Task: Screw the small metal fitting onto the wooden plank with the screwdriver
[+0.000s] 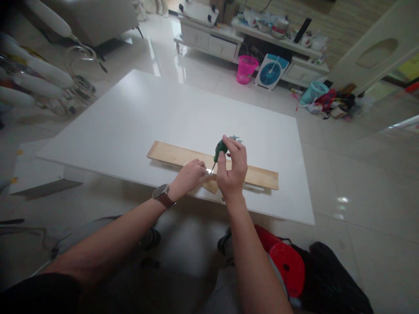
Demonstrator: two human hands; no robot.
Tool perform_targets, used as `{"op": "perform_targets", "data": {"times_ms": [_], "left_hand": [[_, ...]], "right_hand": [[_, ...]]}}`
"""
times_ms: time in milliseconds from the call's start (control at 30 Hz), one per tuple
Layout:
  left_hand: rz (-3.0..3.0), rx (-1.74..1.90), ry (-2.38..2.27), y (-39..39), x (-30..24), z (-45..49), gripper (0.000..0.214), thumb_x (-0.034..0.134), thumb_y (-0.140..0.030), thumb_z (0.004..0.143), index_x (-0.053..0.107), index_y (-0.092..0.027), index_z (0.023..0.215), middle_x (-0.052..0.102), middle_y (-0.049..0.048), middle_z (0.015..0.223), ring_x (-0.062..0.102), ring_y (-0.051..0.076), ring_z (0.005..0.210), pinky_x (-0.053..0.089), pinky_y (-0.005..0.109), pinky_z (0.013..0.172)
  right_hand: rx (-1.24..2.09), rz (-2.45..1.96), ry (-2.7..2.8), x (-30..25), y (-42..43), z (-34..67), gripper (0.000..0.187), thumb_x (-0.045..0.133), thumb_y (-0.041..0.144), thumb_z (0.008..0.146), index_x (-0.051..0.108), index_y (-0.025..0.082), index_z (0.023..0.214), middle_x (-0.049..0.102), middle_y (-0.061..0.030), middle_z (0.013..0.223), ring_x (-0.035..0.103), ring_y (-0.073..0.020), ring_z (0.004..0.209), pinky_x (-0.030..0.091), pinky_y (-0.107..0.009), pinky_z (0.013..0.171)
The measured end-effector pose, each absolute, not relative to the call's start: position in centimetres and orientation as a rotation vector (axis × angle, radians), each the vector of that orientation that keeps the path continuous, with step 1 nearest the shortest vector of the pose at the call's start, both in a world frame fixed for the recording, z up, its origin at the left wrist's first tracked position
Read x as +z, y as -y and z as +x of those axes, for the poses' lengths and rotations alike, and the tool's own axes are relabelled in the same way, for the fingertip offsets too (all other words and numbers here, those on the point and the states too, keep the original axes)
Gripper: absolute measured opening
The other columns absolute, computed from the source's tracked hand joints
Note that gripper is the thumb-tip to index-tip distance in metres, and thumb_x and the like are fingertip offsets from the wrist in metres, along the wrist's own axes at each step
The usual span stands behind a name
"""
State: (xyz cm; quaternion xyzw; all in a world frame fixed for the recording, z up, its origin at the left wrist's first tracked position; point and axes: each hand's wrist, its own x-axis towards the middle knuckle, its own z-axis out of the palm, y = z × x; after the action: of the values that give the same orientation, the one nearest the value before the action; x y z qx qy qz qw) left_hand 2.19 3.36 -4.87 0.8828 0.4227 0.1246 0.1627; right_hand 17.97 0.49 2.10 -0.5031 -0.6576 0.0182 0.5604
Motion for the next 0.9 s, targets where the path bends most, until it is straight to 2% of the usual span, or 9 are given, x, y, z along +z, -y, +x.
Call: {"op": "perform_targets", "data": {"times_ms": [100, 300, 500, 700, 900], "left_hand": [[2.521, 0.348, -1.202, -3.35, -4.84, 2.16, 0.025, 0.057, -0.011, 0.096, 0.075, -0.014, 0.079, 0.069, 0.0105, 0.095, 0.057, 0.023, 0.096, 0.049, 0.034, 0.08], [2.505, 0.362, -1.201, -3.39, -5.07, 2.15, 0.025, 0.057, -0.012, 0.096, 0.075, -0.015, 0.079, 0.068, 0.0107, 0.094, 0.057, 0.024, 0.096, 0.049, 0.034, 0.08], [2.515, 0.354, -1.195, -3.38, -5.0, 2.18, 0.025, 0.057, -0.011, 0.095, 0.075, -0.015, 0.078, 0.068, 0.011, 0.093, 0.057, 0.023, 0.096, 0.05, 0.034, 0.082], [2.497, 0.345, -1.2, -3.34, -4.82, 2.14, 0.026, 0.056, -0.01, 0.095, 0.075, -0.015, 0.078, 0.069, 0.0109, 0.094, 0.057, 0.023, 0.098, 0.051, 0.034, 0.083], [2.508, 0.344, -1.194, -3.36, -4.78, 2.13, 0.026, 0.056, -0.01, 0.095, 0.075, -0.015, 0.078, 0.069, 0.0109, 0.094, 0.058, 0.024, 0.097, 0.051, 0.034, 0.083]], "right_hand": [[0.064, -1.146, 1.569, 1.97, -0.54, 17.98, 0.046, 0.047, 0.021, 0.102, 0.057, 0.035, 0.145, 0.066, -0.0065, 0.131, 0.063, -0.0228, 0.119, 0.06, -0.04, 0.087], [-0.013, -1.192, 1.509, 2.17, -0.58, 17.86, 0.038, 0.066, 0.026, 0.095, 0.066, 0.034, 0.132, 0.062, -0.0036, 0.111, 0.062, -0.0188, 0.103, 0.058, -0.032, 0.073], [0.037, -1.156, 1.53, 2.04, -0.57, 17.88, 0.042, 0.05, 0.021, 0.102, 0.06, 0.033, 0.14, 0.066, -0.007, 0.132, 0.065, -0.0217, 0.119, 0.061, -0.037, 0.083], [0.001, -1.2, 1.503, 2.0, -0.55, 17.91, 0.036, 0.063, 0.026, 0.096, 0.066, 0.034, 0.131, 0.063, -0.0041, 0.113, 0.063, -0.0193, 0.107, 0.059, -0.033, 0.078], [0.025, -1.19, 1.528, 2.06, -0.49, 17.9, 0.038, 0.049, 0.023, 0.102, 0.061, 0.03, 0.137, 0.067, -0.0078, 0.13, 0.065, -0.022, 0.117, 0.061, -0.038, 0.084]]}}
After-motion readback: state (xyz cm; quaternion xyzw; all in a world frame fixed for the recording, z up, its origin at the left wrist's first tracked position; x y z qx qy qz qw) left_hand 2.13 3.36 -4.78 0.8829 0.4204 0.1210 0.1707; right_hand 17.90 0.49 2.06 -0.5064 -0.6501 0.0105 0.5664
